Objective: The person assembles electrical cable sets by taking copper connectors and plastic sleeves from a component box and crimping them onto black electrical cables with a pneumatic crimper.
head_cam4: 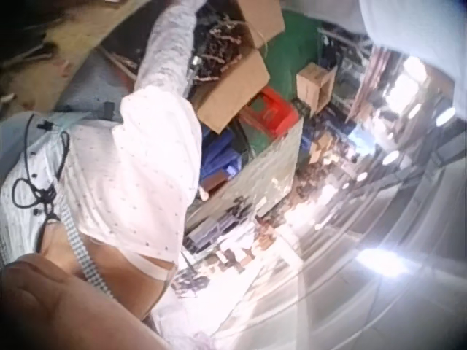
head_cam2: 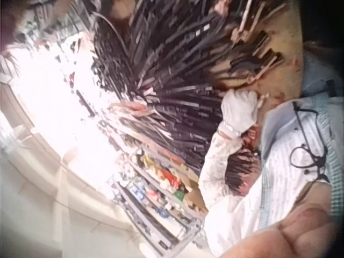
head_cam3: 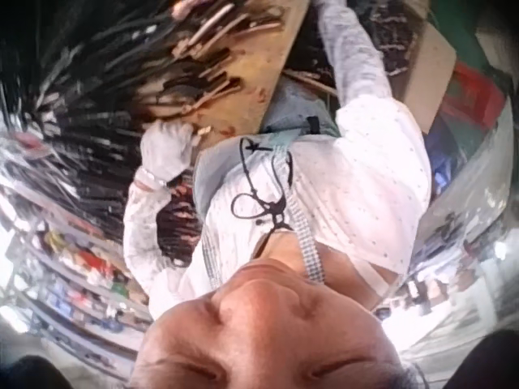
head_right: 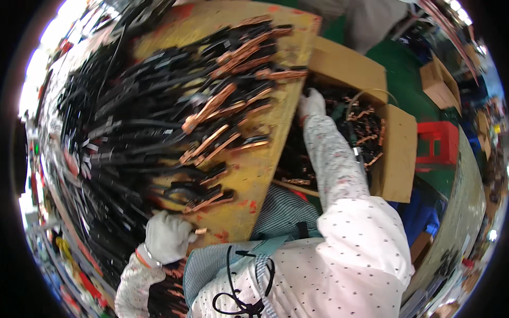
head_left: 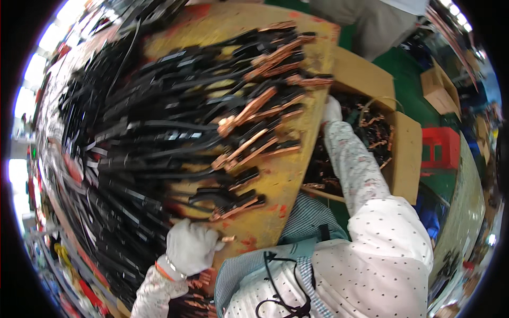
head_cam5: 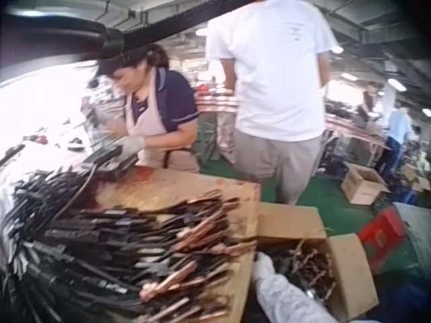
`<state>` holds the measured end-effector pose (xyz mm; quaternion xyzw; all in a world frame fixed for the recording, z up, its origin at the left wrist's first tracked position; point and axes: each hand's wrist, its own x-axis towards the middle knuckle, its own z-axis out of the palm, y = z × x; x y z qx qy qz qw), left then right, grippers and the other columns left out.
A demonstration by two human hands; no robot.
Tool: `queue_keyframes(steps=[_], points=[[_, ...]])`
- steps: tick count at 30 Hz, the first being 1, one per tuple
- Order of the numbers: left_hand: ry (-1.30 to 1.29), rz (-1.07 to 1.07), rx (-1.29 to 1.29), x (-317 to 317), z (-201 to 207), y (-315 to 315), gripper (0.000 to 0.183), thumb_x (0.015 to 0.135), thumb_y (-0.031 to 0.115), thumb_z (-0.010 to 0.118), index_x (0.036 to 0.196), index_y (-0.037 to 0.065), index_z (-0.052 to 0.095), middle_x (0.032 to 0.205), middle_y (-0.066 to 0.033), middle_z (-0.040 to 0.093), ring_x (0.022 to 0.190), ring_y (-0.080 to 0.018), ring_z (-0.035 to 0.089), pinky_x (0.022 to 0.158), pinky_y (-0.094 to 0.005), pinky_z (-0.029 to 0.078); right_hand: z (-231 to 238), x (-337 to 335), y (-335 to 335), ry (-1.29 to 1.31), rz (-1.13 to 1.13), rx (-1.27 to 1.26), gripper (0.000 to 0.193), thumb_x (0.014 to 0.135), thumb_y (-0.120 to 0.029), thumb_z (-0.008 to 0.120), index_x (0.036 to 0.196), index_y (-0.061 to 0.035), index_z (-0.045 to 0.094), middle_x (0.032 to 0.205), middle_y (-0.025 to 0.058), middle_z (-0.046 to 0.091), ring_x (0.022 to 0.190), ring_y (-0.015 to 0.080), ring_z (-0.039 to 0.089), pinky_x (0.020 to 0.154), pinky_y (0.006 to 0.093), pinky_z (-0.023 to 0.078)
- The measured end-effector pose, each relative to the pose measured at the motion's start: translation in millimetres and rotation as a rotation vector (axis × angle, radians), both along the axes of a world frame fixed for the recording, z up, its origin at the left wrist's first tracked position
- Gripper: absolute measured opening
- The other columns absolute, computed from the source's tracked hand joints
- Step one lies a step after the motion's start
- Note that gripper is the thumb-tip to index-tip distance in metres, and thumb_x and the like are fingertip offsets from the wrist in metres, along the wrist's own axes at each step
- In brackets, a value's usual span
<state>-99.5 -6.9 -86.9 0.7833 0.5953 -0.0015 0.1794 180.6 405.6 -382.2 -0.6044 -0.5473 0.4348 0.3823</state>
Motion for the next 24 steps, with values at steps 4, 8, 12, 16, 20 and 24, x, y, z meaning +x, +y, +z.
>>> queue_keyframes(steps=[4, 8, 12, 16, 20, 24], points=[[-0.004, 0.045, 0.035, -5, -6, -1, 0.026, 0.074, 0.033, 0.073, 0.07, 0.013, 0.057, 0.065, -0.0025, 0.056, 0.061, -0.0246, 0.058, 0.06, -0.0377, 0.043, 45, 0, -29, -0.166, 0.066, 0.073, 0.036, 0.093, -0.024, 0.063, 0.119, 0.001, 0.066, 0.107, 0.0188, 0.072, 0.098, 0.0263, 0.069, 0.088, 0.0358, 0.051], [0.029, 0.008, 0.147, -2, 5, -2, 0.027, 0.076, 0.034, 0.072, 0.071, 0.013, 0.056, 0.067, -0.0013, 0.055, 0.063, -0.0228, 0.058, 0.062, -0.0366, 0.044, 87, 11, -62, -0.146, -0.063, 0.251, 0.035, 0.093, -0.03, 0.069, 0.11, 0.0009, 0.07, 0.101, 0.0107, 0.073, 0.092, 0.0173, 0.067, 0.082, 0.0305, 0.051], [0.032, 0.156, 0.148, 6, -13, -1, 0.027, 0.075, 0.031, 0.073, 0.071, 0.012, 0.055, 0.065, -0.0027, 0.055, 0.065, -0.0239, 0.058, 0.062, -0.0374, 0.044, 133, 43, -103, 0.352, -0.198, 0.034, 0.03, 0.095, -0.025, 0.069, 0.113, -0.0013, 0.065, 0.101, 0.0033, 0.067, 0.084, 0.0102, 0.061, 0.07, 0.0247, 0.05], [0.064, 0.281, 0.388, 11, -30, 31, 0.031, 0.077, 0.031, 0.073, 0.067, 0.01, 0.052, 0.064, -0.0052, 0.058, 0.062, -0.0269, 0.058, 0.062, -0.0394, 0.045, 135, 103, -121, 1.001, 0.023, -0.115, 0.028, 0.099, -0.02, 0.061, 0.118, -0.0004, 0.061, 0.117, 0.0083, 0.065, 0.106, 0.0178, 0.061, 0.094, 0.0339, 0.05], [0.015, 0.269, 0.33, 5, -23, 31, 0.022, 0.078, 0.029, 0.073, 0.074, 0.011, 0.061, 0.066, -0.0044, 0.059, 0.064, -0.0257, 0.06, 0.064, -0.0399, 0.045, 133, 106, -141, 0.905, 0.076, -0.129, 0.025, 0.097, -0.015, 0.058, 0.117, 0.0003, 0.058, 0.094, 0.0027, 0.062, 0.083, 0.0126, 0.06, 0.08, 0.0262, 0.051], [-0.088, 0.165, 0.513, -1, 1, 19, 0.016, 0.076, 0.027, 0.075, 0.085, 0.015, 0.068, 0.067, -0.0001, 0.06, 0.064, -0.0218, 0.061, 0.07, -0.0375, 0.045, 146, 119, -137, 1.612, 0.2, -1.019, 0.02, 0.098, -0.018, 0.056, 0.108, -0.0005, 0.056, 0.069, -0.0053, 0.051, 0.055, 0.0049, 0.052, 0.053, 0.0173, 0.043]])
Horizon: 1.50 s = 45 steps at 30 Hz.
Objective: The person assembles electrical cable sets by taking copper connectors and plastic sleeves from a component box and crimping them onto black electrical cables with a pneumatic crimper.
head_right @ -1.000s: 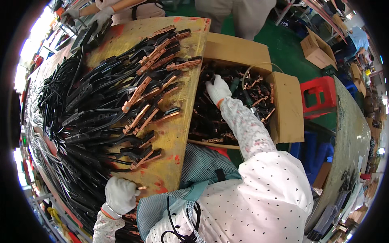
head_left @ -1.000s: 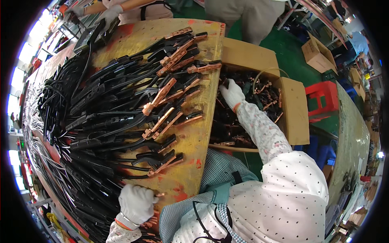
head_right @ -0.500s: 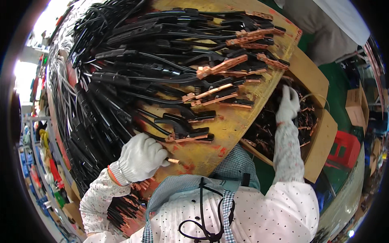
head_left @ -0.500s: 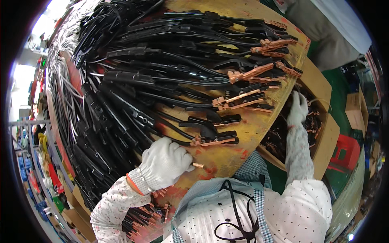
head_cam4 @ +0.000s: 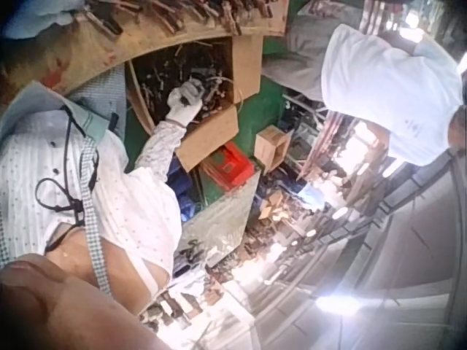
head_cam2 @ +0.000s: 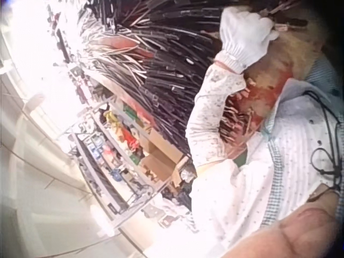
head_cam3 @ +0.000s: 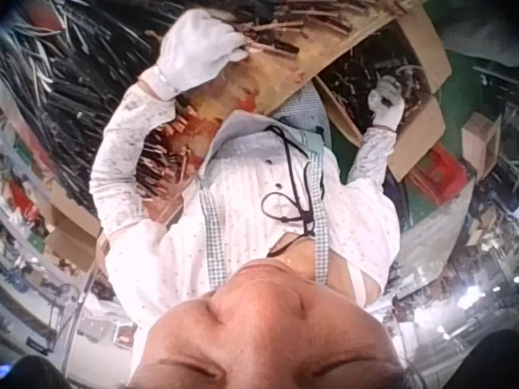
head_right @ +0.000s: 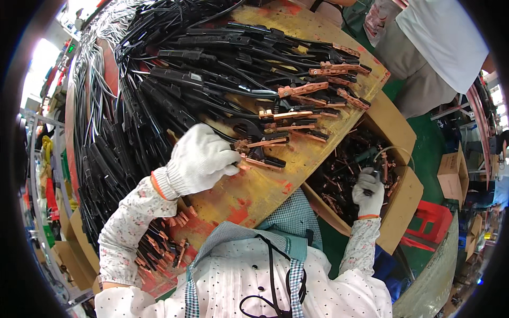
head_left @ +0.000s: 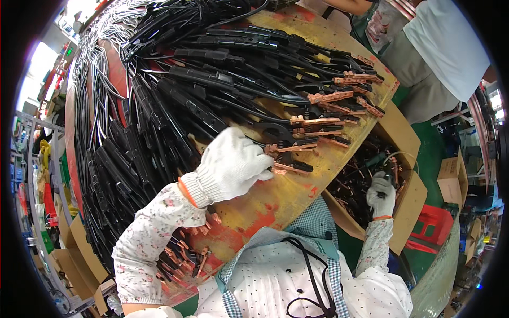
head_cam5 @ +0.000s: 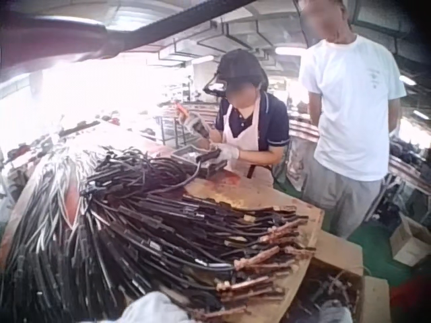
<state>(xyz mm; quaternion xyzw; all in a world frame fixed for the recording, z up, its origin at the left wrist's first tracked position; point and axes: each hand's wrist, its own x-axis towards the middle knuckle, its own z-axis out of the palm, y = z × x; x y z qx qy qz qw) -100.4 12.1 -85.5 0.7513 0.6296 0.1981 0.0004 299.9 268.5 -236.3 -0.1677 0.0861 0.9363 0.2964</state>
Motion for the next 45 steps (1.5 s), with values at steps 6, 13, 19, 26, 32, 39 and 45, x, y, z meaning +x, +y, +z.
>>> queue_keyframes(steps=[6, 13, 19, 26, 32, 39, 45], points=[[-0.032, -0.002, -0.071, 7, 16, -13, 0.022, 0.08, 0.02, 0.073, 0.101, 0.016, 0.072, 0.075, -0.0012, 0.064, 0.071, -0.0225, 0.062, 0.078, -0.0382, 0.046, 53, -47, -54, -0.339, -0.092, -0.019, 0.035, 0.103, -0.036, 0.054, 0.109, -0.0021, 0.059, 0.064, -0.0046, 0.046, 0.046, 0.0036, 0.041, 0.043, 0.0203, 0.035], [-0.444, 0.071, -0.34, 3, 13, -19, 0.024, 0.092, 0.022, 0.06, 0.111, 0.013, 0.071, 0.087, -0.0109, 0.071, 0.08, -0.0319, 0.068, 0.069, -0.0409, 0.054, 145, -136, -134, -1.177, 0.299, 1.561, 0.03, 0.094, -0.027, 0.065, 0.117, -0.007, 0.065, 0.09, 0.0043, 0.067, 0.07, 0.0119, 0.062, 0.059, 0.025, 0.05], [-0.505, 0.035, -0.369, -1, 10, -25, 0.019, 0.092, 0.024, 0.062, 0.102, 0.012, 0.073, 0.08, -0.0133, 0.07, 0.072, -0.0325, 0.068, 0.064, -0.041, 0.052, 133, -192, -164, -1.131, 0.287, 2.267, 0.031, 0.08, -0.025, 0.075, 0.106, -0.0133, 0.065, 0.089, 0.0066, 0.065, 0.077, 0.0278, 0.067, 0.064, 0.0379, 0.054], [-0.55, 0.016, -0.419, -4, 9, -27, 0.013, 0.088, 0.016, 0.068, 0.094, 0.005, 0.073, 0.071, -0.0135, 0.065, 0.064, -0.0314, 0.065, 0.058, -0.0393, 0.049, 123, -204, -169, -1.058, 0.199, 2.417, 0.034, 0.081, -0.025, 0.074, 0.11, -0.012, 0.064, 0.098, 0.0072, 0.064, 0.086, 0.0291, 0.064, 0.07, 0.0406, 0.053], [-0.546, 0.023, -0.476, -5, 6, -27, 0.014, 0.089, 0.023, 0.064, 0.085, 0.012, 0.07, 0.067, -0.0139, 0.063, 0.062, -0.034, 0.063, 0.057, -0.0428, 0.049, 123, -208, -161, -0.914, 0.251, 2.513, 0.036, 0.08, -0.022, 0.073, 0.113, -0.0108, 0.062, 0.095, 0.0075, 0.063, 0.084, 0.0298, 0.063, 0.071, 0.0421, 0.051], [-0.579, 0.047, -0.656, -6, 13, -21, 0.02, 0.09, 0.026, 0.058, 0.082, 0.012, 0.07, 0.07, -0.0137, 0.063, 0.064, -0.033, 0.063, 0.06, -0.0413, 0.049, 121, -210, -156, -0.868, 0.218, 2.603, 0.037, 0.078, -0.021, 0.073, 0.112, -0.0102, 0.061, 0.095, 0.0069, 0.063, 0.082, 0.0279, 0.061, 0.068, 0.0417, 0.049], [-0.672, 0.094, -0.845, -8, 26, -13, 0.021, 0.09, 0.025, 0.059, 0.09, 0.012, 0.075, 0.065, -0.0064, 0.063, 0.058, -0.0184, 0.061, 0.06, -0.0324, 0.049, 125, -214, -150, -0.809, 0.13, 2.675, 0.035, 0.078, -0.021, 0.074, 0.109, -0.0087, 0.062, 0.091, 0.0059, 0.063, 0.077, 0.0255, 0.061, 0.064, 0.0393, 0.049]])
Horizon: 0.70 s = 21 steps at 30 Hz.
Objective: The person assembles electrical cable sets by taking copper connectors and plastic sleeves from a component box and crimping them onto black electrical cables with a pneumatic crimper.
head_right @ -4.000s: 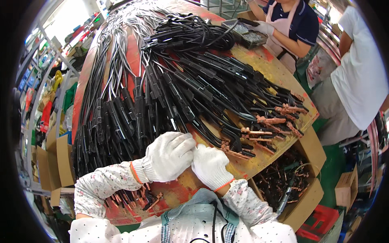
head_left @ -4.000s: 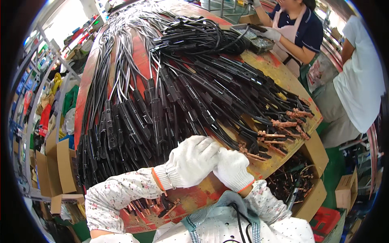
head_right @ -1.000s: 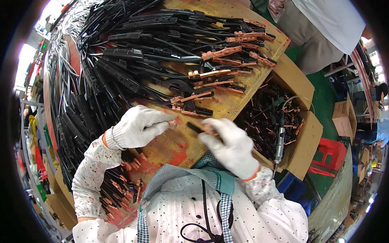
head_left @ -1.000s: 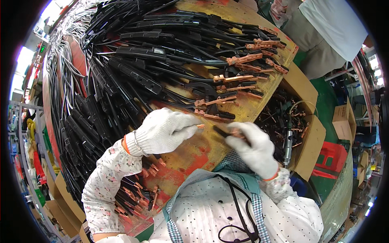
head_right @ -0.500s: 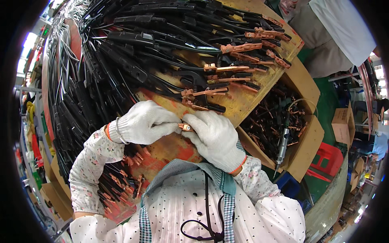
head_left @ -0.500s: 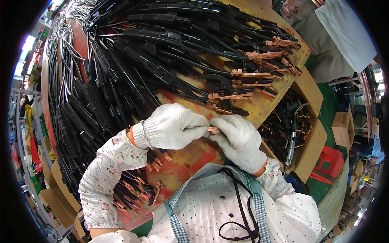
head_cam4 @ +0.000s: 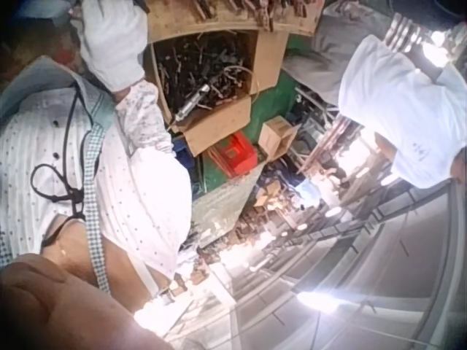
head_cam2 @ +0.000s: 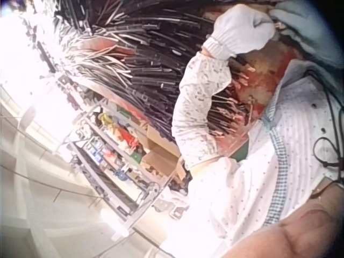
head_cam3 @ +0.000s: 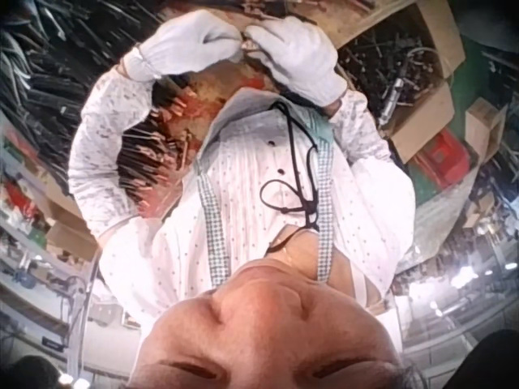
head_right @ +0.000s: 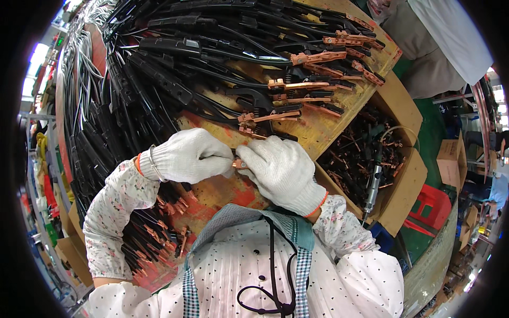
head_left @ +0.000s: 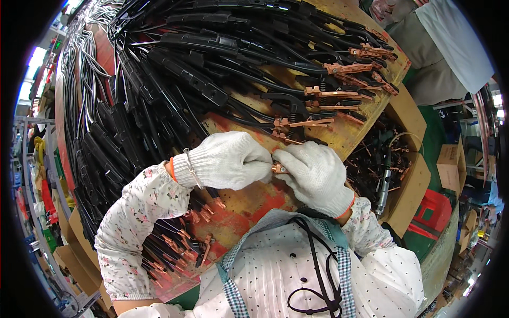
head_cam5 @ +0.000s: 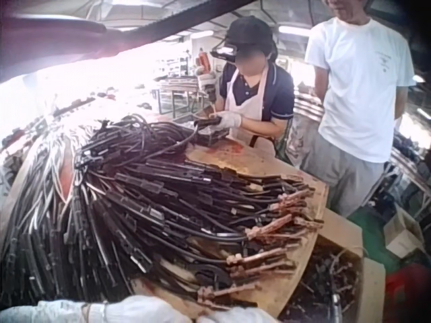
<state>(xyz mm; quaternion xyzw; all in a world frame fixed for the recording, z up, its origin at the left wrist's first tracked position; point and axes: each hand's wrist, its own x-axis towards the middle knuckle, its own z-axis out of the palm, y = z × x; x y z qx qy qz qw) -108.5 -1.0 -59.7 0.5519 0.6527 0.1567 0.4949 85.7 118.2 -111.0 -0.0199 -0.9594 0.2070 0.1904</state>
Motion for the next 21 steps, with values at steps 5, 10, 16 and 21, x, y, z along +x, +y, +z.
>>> queue_keyframes(steps=[5, 10, 16, 21], points=[[-0.035, 0.02, -0.033, -2, -7, -3, 0.021, 0.09, 0.027, 0.061, 0.093, 0.014, 0.077, 0.065, -0.0049, 0.062, 0.058, -0.0157, 0.057, 0.061, -0.0303, 0.048, -4, 0, 1, -0.012, 0.059, -0.082, 0.033, 0.08, -0.023, 0.073, 0.107, -0.0079, 0.062, 0.089, 0.0057, 0.063, 0.075, 0.025, 0.062, 0.063, 0.0385, 0.05], [-0.014, 0.007, -0.029, -2, -3, -2, 0.022, 0.09, 0.029, 0.061, 0.093, 0.014, 0.077, 0.065, -0.0051, 0.061, 0.058, -0.0153, 0.057, 0.061, -0.0299, 0.047, -6, -3, -1, 0.026, 0.071, -0.078, 0.033, 0.08, -0.025, 0.073, 0.106, -0.0078, 0.062, 0.087, 0.0057, 0.062, 0.076, 0.0251, 0.062, 0.063, 0.0377, 0.05], [-0.012, -0.072, -0.074, -6, -8, -1, 0.025, 0.093, 0.03, 0.057, 0.096, 0.014, 0.076, 0.069, -0.0081, 0.064, 0.061, -0.0196, 0.06, 0.064, -0.0337, 0.049, 0, -6, -5, -0.014, 0.06, -0.021, 0.031, 0.079, -0.025, 0.073, 0.103, -0.0081, 0.062, 0.082, 0.0045, 0.059, 0.074, 0.0246, 0.061, 0.061, 0.0376, 0.049], [-0.007, -0.088, -0.128, -6, 2, 1, 0.026, 0.094, 0.027, 0.054, 0.094, 0.01, 0.074, 0.074, -0.0121, 0.067, 0.067, -0.0261, 0.064, 0.067, -0.0367, 0.051, 0, -9, -7, -0.02, 0.06, -0.019, 0.031, 0.077, -0.024, 0.073, 0.101, -0.0077, 0.062, 0.081, 0.0038, 0.058, 0.073, 0.0242, 0.06, 0.061, 0.0379, 0.049]])
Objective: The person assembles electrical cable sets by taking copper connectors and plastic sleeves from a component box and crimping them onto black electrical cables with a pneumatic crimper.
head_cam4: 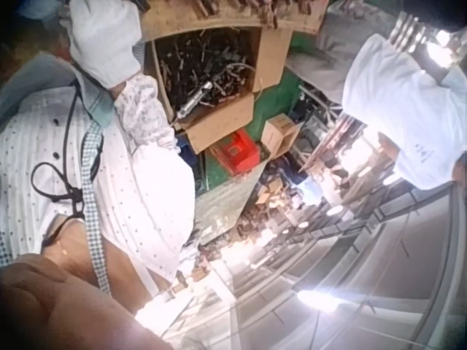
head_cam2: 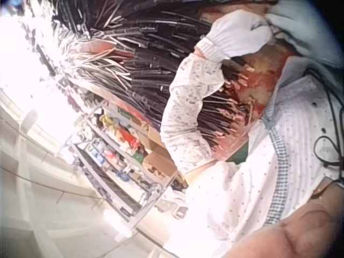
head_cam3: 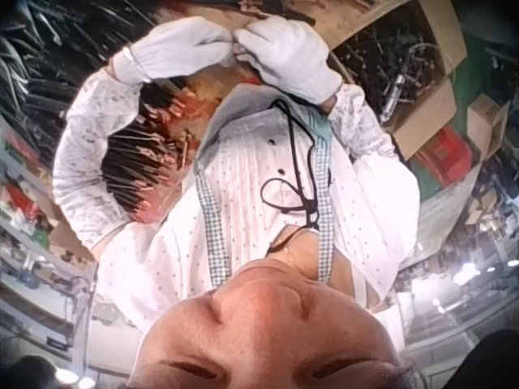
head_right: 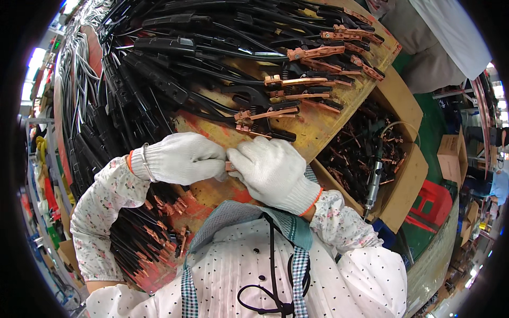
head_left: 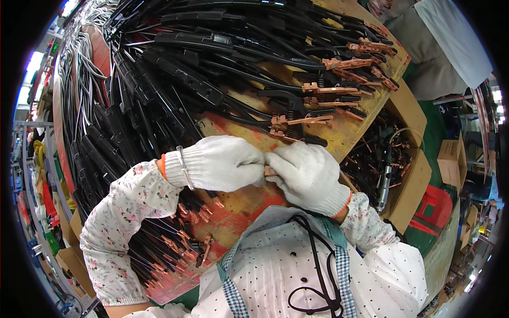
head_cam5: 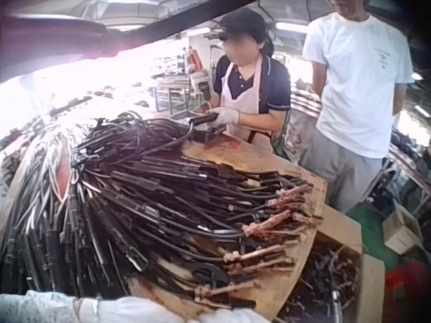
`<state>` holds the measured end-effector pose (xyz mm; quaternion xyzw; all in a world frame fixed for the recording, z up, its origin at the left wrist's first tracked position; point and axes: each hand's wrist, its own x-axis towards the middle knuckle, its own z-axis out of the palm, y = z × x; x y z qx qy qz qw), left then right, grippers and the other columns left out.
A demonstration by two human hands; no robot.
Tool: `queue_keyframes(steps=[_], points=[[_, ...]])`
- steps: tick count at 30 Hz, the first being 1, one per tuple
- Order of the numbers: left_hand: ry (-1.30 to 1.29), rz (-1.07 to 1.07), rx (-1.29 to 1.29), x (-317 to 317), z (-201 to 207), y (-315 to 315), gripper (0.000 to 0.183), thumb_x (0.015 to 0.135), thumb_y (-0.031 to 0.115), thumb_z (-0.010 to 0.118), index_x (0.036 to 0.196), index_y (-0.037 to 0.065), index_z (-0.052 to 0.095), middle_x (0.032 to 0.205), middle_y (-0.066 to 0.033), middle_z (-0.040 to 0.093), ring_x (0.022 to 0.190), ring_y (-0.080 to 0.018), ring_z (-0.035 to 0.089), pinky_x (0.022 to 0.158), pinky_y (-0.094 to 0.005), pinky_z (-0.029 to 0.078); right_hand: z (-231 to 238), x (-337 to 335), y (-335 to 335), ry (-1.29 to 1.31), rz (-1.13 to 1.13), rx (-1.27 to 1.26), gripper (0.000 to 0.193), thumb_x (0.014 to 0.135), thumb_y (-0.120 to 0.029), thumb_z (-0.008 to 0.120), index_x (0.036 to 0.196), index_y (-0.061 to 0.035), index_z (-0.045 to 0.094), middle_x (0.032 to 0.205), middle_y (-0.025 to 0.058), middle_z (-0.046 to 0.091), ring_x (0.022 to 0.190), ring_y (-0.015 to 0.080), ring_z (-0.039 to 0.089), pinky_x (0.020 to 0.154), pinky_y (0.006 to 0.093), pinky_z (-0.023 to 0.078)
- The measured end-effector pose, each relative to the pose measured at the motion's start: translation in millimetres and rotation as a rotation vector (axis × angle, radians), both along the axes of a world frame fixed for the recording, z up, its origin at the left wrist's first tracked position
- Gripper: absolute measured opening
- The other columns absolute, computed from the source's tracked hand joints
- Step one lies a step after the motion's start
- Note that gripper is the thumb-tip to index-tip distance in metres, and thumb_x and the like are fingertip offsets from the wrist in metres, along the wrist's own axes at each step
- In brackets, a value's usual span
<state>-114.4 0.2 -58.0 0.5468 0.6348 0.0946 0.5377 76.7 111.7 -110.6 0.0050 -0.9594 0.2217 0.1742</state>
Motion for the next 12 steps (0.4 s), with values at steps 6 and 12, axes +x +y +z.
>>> queue_keyframes(steps=[6, 12], points=[[0.073, 0.025, 0.105, 6, -5, -5, 0.022, 0.093, 0.023, 0.055, 0.092, 0.008, 0.071, 0.075, -0.0148, 0.067, 0.069, -0.032, 0.066, 0.066, -0.0392, 0.052, -7, -1, 0, 0.031, -0.015, -0.016, 0.032, 0.077, -0.024, 0.073, 0.102, -0.0078, 0.062, 0.081, 0.0041, 0.059, 0.071, 0.0239, 0.06, 0.06, 0.0379, 0.048], [0.315, -0.044, 0.427, -11, -11, -18, 0.026, 0.087, 0.031, 0.072, 0.098, 0.008, 0.071, 0.085, -0.0087, 0.071, 0.083, -0.0294, 0.069, 0.078, -0.038, 0.052, -3, 2, 2, -0.069, -0.064, -0.1, 0.033, 0.082, -0.028, 0.072, 0.108, -0.0107, 0.061, 0.087, 0.0057, 0.061, 0.078, 0.0263, 0.063, 0.064, 0.0395, 0.05]])
